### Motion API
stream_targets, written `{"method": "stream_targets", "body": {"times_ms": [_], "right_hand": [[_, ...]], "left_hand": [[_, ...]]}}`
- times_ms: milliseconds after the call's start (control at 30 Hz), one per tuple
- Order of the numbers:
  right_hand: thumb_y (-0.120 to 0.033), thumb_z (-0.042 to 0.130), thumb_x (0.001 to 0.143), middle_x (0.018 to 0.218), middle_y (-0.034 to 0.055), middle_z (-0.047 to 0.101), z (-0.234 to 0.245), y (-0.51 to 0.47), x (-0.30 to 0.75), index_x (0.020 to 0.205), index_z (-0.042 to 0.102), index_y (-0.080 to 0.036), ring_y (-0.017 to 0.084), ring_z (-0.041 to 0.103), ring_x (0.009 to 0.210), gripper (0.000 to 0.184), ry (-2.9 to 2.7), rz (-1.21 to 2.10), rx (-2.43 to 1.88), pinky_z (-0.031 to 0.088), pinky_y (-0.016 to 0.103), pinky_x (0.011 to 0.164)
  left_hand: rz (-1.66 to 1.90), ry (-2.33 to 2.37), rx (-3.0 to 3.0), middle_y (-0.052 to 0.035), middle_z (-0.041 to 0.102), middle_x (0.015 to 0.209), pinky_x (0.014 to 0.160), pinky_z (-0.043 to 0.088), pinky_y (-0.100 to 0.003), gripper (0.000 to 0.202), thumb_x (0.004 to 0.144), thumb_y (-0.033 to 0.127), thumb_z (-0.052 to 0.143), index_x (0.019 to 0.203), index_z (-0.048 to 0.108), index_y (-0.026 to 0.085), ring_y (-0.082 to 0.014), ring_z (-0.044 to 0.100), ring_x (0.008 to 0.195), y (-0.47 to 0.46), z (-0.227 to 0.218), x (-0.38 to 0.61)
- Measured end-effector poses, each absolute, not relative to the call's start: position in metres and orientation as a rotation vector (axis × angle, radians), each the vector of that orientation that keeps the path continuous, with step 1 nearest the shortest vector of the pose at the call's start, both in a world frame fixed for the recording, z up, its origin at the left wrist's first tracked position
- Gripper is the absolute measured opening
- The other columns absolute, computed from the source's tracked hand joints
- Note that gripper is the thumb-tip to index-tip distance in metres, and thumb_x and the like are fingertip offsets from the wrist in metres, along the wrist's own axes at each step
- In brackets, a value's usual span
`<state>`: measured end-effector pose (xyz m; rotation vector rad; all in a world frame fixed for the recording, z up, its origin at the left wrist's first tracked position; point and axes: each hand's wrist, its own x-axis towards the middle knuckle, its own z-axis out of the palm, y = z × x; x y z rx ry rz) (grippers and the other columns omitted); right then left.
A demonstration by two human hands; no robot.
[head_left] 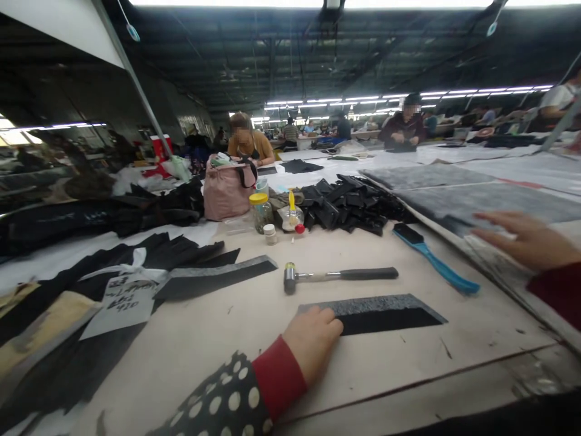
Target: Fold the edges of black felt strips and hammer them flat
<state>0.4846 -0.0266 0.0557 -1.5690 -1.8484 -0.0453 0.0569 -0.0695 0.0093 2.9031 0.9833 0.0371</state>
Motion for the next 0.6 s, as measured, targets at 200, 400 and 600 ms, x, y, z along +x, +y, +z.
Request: {"method": "stream_targets", "body": {"times_ms": [200,400,600], "right_hand": [[-0.043,0.043,0.079,0.113,0.0123,0.055,0.032,-0.003,0.329,0.113,0.055,-0.016,0.023,0.051,0.102,0.045,-2.51,0.214,-1.549,0.037,0.036,0.09],[-0.024,0.046,0.078,0.095,0.0103,0.06,0.022,0.022,0.246,0.103,0.06,-0.017,0.022,0.055,0.088,0.03,-2.87,0.112,-1.407,0.042,0.032,0.076],[-0.025,0.039,0.081,0.081,0.0072,0.058,0.004,0.036,0.271,0.089,0.062,-0.021,0.02,0.056,0.075,0.025,-2.883,-0.083,-1.492,0.039,0.028,0.059]], "left_hand": [[0.236,0.96,2.91,-0.0023,0.057,0.08,0.07,0.043,-0.027,0.018,0.083,0.019,0.038,0.084,0.056,0.018,-0.0152,0.051,0.076,-0.049,0.019,0.037],[0.377,1.576,2.644,-0.0059,0.057,0.091,0.078,0.041,-0.028,0.021,0.082,0.017,0.039,0.092,0.057,0.015,-0.0164,0.052,0.086,0.005,0.021,-0.024],[0.194,1.847,2.537,-0.0066,0.057,0.097,0.082,0.041,-0.029,0.022,0.08,0.018,0.042,0.094,0.058,0.016,-0.0186,0.052,0.092,0.03,0.008,-0.059]]}}
